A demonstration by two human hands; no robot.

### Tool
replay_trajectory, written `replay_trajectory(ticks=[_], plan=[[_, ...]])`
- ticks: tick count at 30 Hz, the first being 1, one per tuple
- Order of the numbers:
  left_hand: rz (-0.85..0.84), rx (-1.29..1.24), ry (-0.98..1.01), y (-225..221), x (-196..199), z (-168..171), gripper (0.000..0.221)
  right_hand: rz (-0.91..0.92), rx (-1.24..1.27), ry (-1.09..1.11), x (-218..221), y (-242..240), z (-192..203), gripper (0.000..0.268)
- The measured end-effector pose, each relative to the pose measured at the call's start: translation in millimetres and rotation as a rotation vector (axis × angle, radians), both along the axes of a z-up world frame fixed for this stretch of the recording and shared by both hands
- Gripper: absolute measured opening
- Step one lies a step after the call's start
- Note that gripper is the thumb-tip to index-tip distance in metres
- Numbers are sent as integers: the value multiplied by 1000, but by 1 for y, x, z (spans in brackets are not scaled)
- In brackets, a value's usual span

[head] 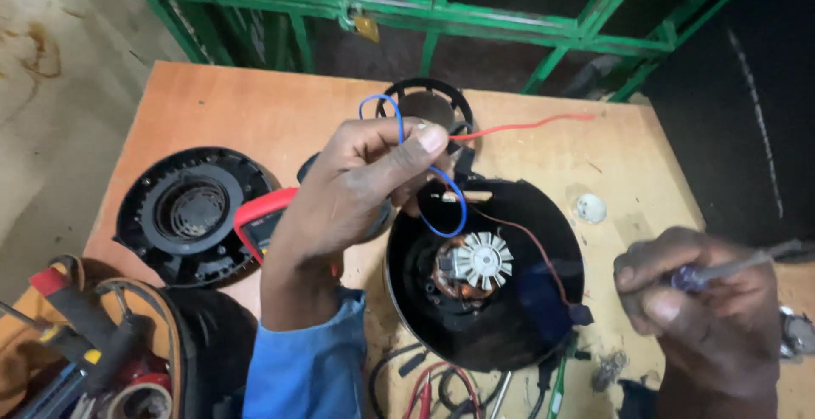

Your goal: Troubleshooting and repairing the internal motor components of an appliance using a multimeter, screwdriver, and pliers.

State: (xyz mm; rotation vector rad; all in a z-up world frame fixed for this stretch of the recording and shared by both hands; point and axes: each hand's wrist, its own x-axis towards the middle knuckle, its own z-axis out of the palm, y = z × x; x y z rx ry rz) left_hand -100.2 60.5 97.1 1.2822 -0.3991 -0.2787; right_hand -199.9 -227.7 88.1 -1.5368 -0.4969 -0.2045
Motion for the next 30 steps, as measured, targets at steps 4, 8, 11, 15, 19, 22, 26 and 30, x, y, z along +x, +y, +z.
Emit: replay_trajectory(ticks=[4,8,11,15,19,22,26,30], plan=[[51,244,-48,-6,-9,3,37,-113,-102,62,-10,-25,-18,10],[53,252,-98,-12,-19,6,32,-180,-81,148,-23,-37,-25,9],[76,285,-114,-16,-24,12,28,-138,-120,167,-28,-54,-22,8],[110,326,-78,-22,-32,13,27,-117,-107,240,-33,-83,-32,12],[100,345,-78,-28,-37,11,20,-57,-133,174,-26,-79,-25,11],[82,413,-244,-33,-40,7,15,-229,-401,193,-19,-61,-7,11],[11,346,-227,-43,-41,4,13,-357,-559,217,-4,-28,16,26],[-17,341,-214,-48,-37,1,14,-352,-600,273,13,-16,27,35]])
